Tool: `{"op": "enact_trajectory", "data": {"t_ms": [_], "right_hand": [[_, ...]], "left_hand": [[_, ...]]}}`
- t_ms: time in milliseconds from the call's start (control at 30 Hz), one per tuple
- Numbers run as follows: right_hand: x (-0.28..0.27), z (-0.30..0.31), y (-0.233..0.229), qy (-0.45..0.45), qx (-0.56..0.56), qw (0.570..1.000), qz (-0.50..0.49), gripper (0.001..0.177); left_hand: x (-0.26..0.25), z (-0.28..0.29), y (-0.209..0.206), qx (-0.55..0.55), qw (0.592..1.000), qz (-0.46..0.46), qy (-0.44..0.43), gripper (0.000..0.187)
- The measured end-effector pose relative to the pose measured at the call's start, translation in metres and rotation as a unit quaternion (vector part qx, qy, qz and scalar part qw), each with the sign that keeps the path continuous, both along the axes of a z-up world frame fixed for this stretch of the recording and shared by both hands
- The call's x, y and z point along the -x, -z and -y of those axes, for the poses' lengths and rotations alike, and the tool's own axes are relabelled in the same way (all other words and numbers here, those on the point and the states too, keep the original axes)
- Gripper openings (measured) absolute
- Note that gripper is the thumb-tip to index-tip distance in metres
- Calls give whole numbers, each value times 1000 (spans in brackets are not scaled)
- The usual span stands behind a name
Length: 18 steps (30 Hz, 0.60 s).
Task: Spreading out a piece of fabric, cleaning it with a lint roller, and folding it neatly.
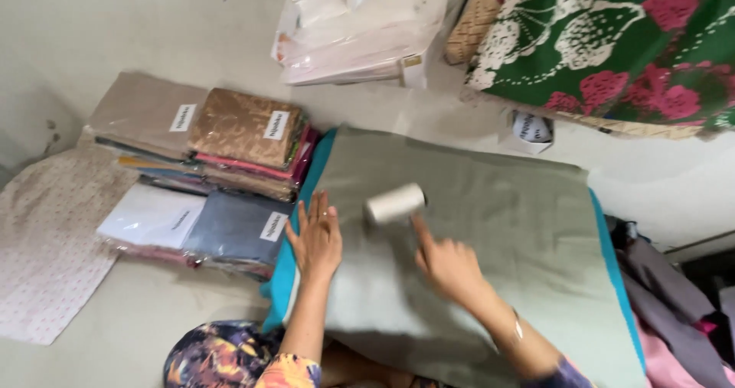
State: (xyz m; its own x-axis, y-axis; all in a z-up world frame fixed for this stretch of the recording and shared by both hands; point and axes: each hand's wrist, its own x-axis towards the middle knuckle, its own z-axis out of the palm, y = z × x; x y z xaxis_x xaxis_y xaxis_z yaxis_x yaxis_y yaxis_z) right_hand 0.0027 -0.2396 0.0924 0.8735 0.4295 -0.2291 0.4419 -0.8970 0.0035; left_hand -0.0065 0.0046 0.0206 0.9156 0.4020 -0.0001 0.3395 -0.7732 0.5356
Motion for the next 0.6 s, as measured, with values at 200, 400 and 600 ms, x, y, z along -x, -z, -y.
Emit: {"op": "enact_trajectory", "data": {"t_ms": [200, 400, 600], "right_hand": [[-10, -42, -2, 3, -63, 998, -18, 65], [24, -68, 22, -116, -74, 987, 83, 70], [-33, -116, 32, -38, -155, 985, 67, 66]], "left_hand": [[-3, -8, 24, 103, 985, 137, -10, 69], [0, -11, 27, 300, 855, 423, -20, 72], [-8, -17, 34, 372, 782, 499, 24, 74]]}}
